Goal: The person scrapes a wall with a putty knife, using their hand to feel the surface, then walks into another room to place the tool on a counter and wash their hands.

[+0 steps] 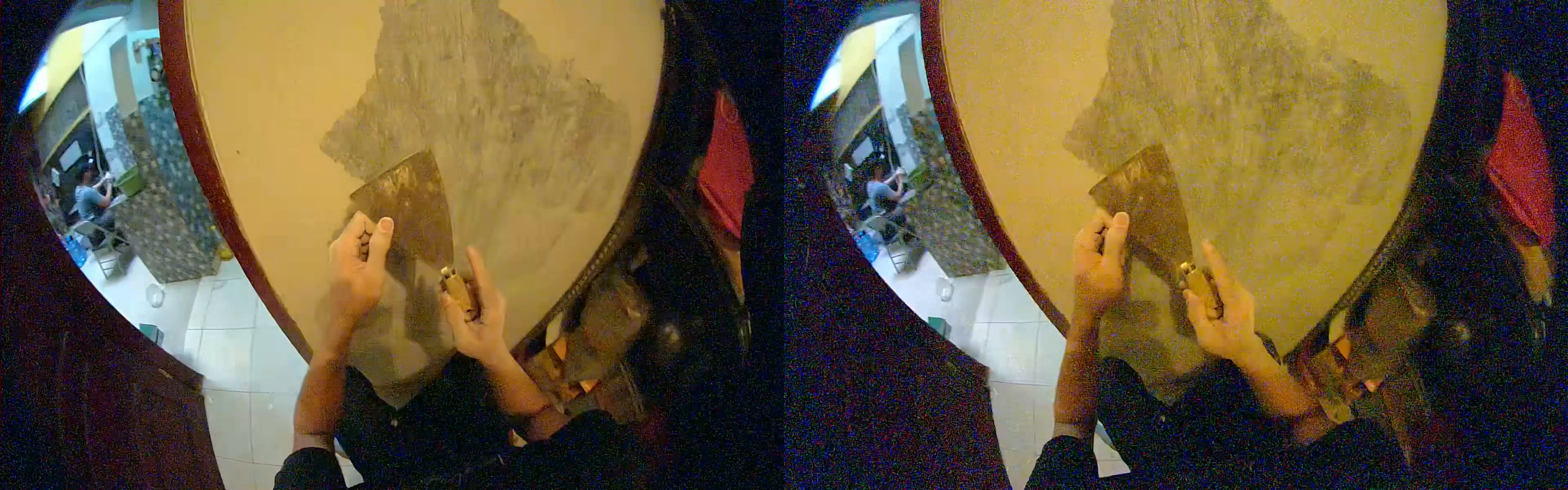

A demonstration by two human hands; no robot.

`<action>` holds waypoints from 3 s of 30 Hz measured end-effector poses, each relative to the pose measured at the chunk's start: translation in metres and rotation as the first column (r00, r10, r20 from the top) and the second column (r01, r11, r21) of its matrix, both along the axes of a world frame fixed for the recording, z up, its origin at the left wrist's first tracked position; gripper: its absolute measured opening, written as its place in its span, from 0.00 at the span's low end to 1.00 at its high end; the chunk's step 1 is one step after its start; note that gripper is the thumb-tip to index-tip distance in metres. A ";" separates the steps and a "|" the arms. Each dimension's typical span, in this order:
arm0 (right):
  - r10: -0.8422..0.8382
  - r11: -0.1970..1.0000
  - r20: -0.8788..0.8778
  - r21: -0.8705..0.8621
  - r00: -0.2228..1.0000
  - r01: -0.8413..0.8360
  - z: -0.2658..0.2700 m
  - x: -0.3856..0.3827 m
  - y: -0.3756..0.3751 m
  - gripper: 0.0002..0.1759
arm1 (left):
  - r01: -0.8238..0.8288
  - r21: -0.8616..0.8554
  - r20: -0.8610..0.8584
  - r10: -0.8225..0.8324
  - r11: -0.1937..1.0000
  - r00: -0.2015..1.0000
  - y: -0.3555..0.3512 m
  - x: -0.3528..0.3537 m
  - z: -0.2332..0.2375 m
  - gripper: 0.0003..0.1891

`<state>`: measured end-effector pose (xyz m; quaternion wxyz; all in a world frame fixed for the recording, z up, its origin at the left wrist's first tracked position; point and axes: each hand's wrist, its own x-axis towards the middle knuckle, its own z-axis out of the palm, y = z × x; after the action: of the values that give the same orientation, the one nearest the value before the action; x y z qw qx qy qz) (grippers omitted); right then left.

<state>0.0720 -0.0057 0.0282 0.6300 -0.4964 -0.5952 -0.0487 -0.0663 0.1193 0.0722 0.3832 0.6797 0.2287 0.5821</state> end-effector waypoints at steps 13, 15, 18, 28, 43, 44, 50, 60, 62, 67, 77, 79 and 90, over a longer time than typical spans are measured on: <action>-0.081 0.993 0.211 0.104 0.974 0.060 0.075 0.000 0.039 0.24 | -0.431 0.795 -0.044 0.748 0.428 0.662 0.022 0.034 0.030 0.38; -0.025 0.998 0.130 0.053 0.991 0.019 0.085 -0.005 0.033 0.24 | -0.421 0.811 -0.007 0.726 0.407 0.688 0.021 0.031 0.035 0.39; -0.061 0.992 0.145 0.115 0.988 0.045 0.067 -0.001 0.035 0.24 | -0.359 0.846 -0.092 0.771 0.394 0.631 0.008 0.026 0.035 0.40; 0.008 0.986 0.154 0.166 0.988 -0.033 0.092 0.000 0.036 0.25 | -0.298 0.801 -0.195 0.698 0.518 0.689 0.005 0.025 0.055 0.45; 0.052 0.998 0.150 0.013 0.987 -0.054 0.093 -0.001 0.053 0.27 | -0.323 0.841 -0.098 0.710 0.434 0.697 0.013 0.035 0.059 0.42; 0.077 0.990 0.218 -0.134 0.973 -0.048 0.106 -0.002 0.049 0.26 | -0.366 0.700 -0.141 0.621 0.613 0.771 0.001 0.039 0.069 0.42; 0.151 0.975 0.317 0.111 0.936 -0.195 0.085 0.015 0.041 0.29 | -0.273 0.861 -0.249 0.823 0.430 0.510 0.002 0.026 0.049 0.42; 0.166 0.985 0.280 -0.091 0.946 -0.146 0.082 0.010 0.042 0.29 | -0.320 0.793 -0.217 0.731 0.518 0.647 0.012 0.028 0.049 0.46; 0.197 0.976 0.282 -0.152 0.939 -0.159 0.092 -0.001 0.058 0.28 | -0.302 0.801 -0.220 0.723 0.517 0.655 0.008 0.025 0.051 0.46; 0.230 0.961 0.249 -0.211 0.941 -0.179 0.100 0.007 0.030 0.26 | -0.226 0.853 -0.188 0.681 0.471 0.708 0.005 0.014 0.064 0.47; 0.167 0.985 0.083 0.035 0.982 -0.170 0.054 0.034 0.007 0.20 | -0.548 0.701 0.298 0.511 0.456 0.806 0.003 0.003 0.012 0.17; 0.208 0.978 0.054 -0.026 0.977 -0.207 0.037 0.040 0.000 0.17 | -0.555 0.494 0.353 0.429 0.670 0.832 -0.009 0.015 0.003 0.15; 0.296 0.951 0.071 -0.114 0.953 -0.287 0.007 0.052 -0.017 0.15 | -0.083 -0.192 0.374 0.151 0.978 0.915 -0.028 0.043 -0.029 0.19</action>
<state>0.1244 -0.0232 0.0355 0.5775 -0.4322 -0.6905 0.0539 -0.0237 0.0917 0.0430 0.4425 0.5009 0.2382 0.7047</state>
